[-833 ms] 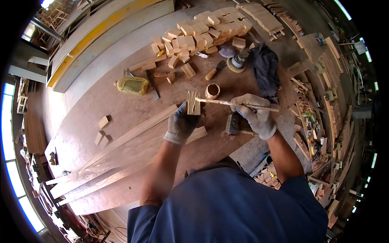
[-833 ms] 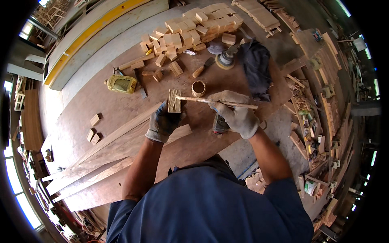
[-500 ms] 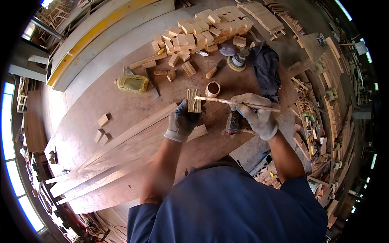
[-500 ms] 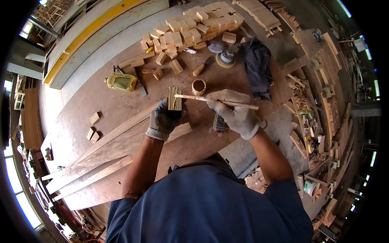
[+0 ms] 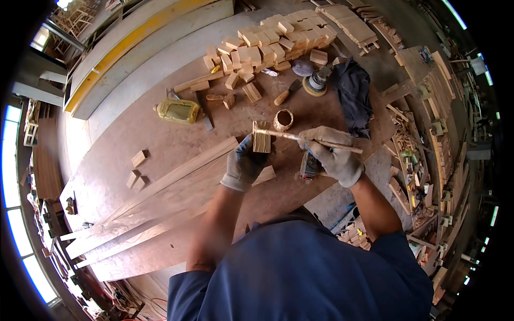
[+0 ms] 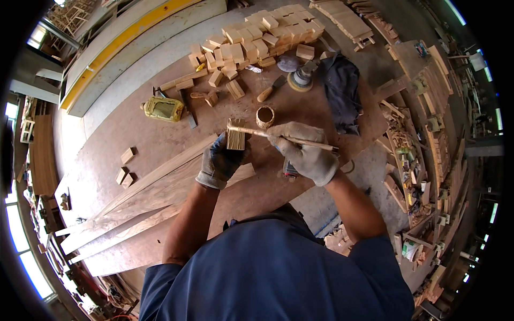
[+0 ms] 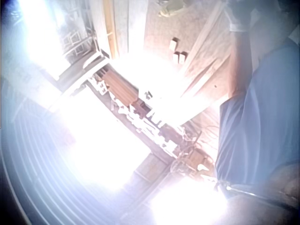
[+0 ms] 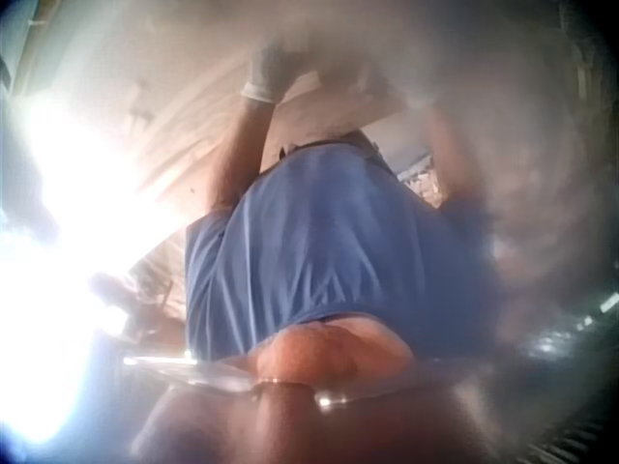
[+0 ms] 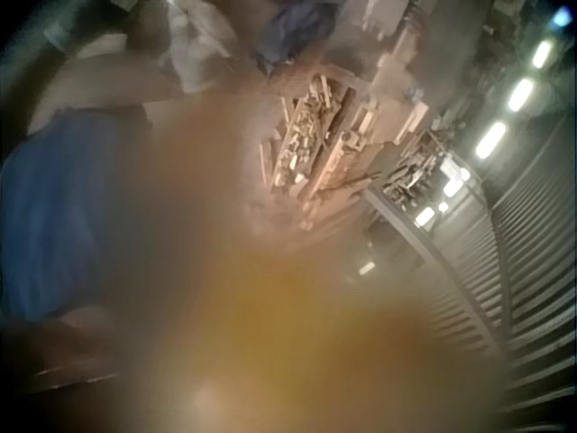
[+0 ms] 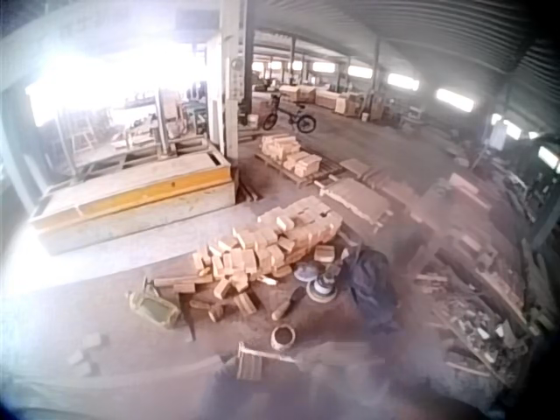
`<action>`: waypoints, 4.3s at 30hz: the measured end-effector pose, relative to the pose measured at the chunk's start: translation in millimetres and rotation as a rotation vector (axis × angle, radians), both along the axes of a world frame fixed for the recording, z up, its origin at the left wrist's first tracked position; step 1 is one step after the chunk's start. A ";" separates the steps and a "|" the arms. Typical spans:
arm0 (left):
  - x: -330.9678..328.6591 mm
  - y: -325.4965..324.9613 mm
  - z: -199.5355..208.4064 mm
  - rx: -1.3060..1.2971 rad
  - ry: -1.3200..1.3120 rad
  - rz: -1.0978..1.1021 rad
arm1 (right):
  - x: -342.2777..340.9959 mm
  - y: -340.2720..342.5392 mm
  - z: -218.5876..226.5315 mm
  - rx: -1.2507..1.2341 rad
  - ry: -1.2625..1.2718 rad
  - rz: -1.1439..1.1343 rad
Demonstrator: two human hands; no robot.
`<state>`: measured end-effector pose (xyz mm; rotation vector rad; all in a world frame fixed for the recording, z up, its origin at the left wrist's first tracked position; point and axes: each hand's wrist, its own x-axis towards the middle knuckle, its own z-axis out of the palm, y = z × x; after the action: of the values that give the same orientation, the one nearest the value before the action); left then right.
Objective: The person applies glue to small wooden blocks using a brush and attaches them to a long wooden plank using a nail gun. The person repeats this process multiple times, picking up blocks, applying glue, and nailing them to the plank.
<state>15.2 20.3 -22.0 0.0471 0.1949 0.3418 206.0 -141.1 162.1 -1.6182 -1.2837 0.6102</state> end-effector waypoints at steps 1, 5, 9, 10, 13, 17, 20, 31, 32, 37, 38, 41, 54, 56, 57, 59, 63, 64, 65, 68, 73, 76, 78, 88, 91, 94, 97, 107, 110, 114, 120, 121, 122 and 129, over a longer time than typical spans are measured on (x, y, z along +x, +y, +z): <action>-1.4 0.2 -6.5 -0.007 -0.033 0.003 | 0.3 -2.0 -2.4 0.001 0.006 0.036; 1.4 -0.6 0.6 0.034 0.120 0.051 | -4.2 -12.7 5.9 -0.154 0.361 0.033; -1.1 0.0 -3.6 0.103 0.068 -0.002 | 7.0 -4.1 -14.1 0.088 0.325 -0.015; -2.3 0.8 -6.7 0.117 0.027 -0.035 | 9.5 0.0 -16.9 0.105 0.323 -0.024; 0.1 -2.4 4.6 0.157 0.036 -0.035 | 19.2 7.8 -25.3 0.139 0.216 -0.092; -4.7 -4.2 16.7 0.170 0.067 -0.012 | 22.4 12.1 -29.3 0.142 0.230 -0.243; -9.4 -6.7 26.2 0.119 0.128 0.023 | 36.7 11.1 -44.2 0.113 0.277 -0.314; -72.0 -4.1 82.0 1.145 0.774 -0.040 | 76.1 73.3 -156.8 -0.239 -0.090 -0.429; -76.2 -5.2 84.4 1.366 0.821 -0.043 | 76.3 77.4 -167.2 -0.300 -0.105 -0.445; -74.3 -25.9 89.9 2.094 0.870 0.049 | 67.1 61.0 -183.9 -0.317 0.131 -0.503; -79.0 -30.5 77.3 2.068 0.926 -0.022 | 57.8 48.2 -170.8 -0.304 0.112 -0.511; -67.0 -43.9 64.5 2.192 0.864 0.007 | 33.3 -4.5 -180.7 -0.307 0.086 -0.365; -37.0 -60.9 30.8 2.194 0.941 -0.133 | -64.5 -87.4 -206.9 -0.606 0.448 -0.110; -36.7 -59.2 29.3 2.201 0.943 -0.157 | -63.5 -87.2 -200.8 -0.646 0.465 -0.109; -36.6 -59.1 28.7 2.210 0.947 -0.161 | -62.1 -86.4 -198.5 -0.649 0.448 -0.108; -36.7 -59.4 26.8 2.218 0.950 -0.157 | -58.9 -84.9 -196.2 -0.657 0.413 -0.104; -37.8 -58.9 25.0 2.223 0.946 -0.162 | -57.6 -84.4 -201.0 -0.579 0.354 -0.122; -38.3 -58.6 25.3 2.226 0.946 -0.172 | -57.5 -83.6 -201.9 -0.583 0.378 -0.123; -37.4 -58.3 27.9 2.211 0.942 -0.191 | -57.4 -82.6 -203.2 -0.587 0.402 -0.127; -35.2 -57.0 35.8 2.189 0.946 -0.245 | -55.8 -78.6 -205.9 -0.614 0.432 -0.122; -29.9 -55.4 36.8 2.302 1.006 -0.345 | -57.9 -62.2 -186.5 -0.525 0.466 -0.138; -23.7 -55.9 36.2 2.336 1.016 -0.398 | -65.4 -52.8 -190.8 -0.510 0.421 -0.159; -22.5 -56.4 34.2 2.329 1.026 -0.384 | -69.4 -45.3 -185.6 -0.509 0.353 -0.184; -17.8 -58.1 32.8 2.337 1.029 -0.312 | -83.4 -33.9 -182.9 -0.458 0.171 -0.263; -18.6 -58.6 30.6 2.366 1.039 -0.265 | -81.6 -29.2 -173.1 -0.520 0.139 -0.250; -18.3 -57.5 31.2 2.359 1.047 -0.318 | -82.5 -27.5 -170.5 -0.566 0.183 -0.276; -17.3 -56.2 31.4 2.342 1.068 -0.420 | -80.0 -26.2 -170.4 -0.590 0.262 -0.279; -19.9 -57.0 31.8 2.343 1.032 -0.378 | -74.3 -21.4 -161.5 -0.670 0.321 -0.254; -17.9 -55.6 30.7 2.344 1.032 -0.411 | -72.8 -21.3 -161.8 -0.671 0.343 -0.251; -15.1 -56.6 33.1 2.352 1.031 -0.416 | -74.0 -21.7 -173.3 -0.666 0.386 -0.273; -14.1 -57.9 32.4 2.365 1.055 -0.413 | -73.9 -22.0 -181.3 -0.647 0.469 -0.292; -13.7 -58.2 32.7 2.366 1.055 -0.413 | -73.9 -22.0 -182.1 -0.647 0.481 -0.293; -13.8 -58.9 32.6 2.382 1.057 -0.418 | -73.4 -21.9 -182.3 -0.647 0.492 -0.295; -12.9 -58.6 30.4 2.398 1.055 -0.426 | -65.2 -19.8 -175.9 -0.667 0.426 -0.241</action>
<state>2.3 -38.3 8.4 2.6364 0.6941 -0.1002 140.7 -160.8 -13.8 -1.9853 -0.5784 1.2389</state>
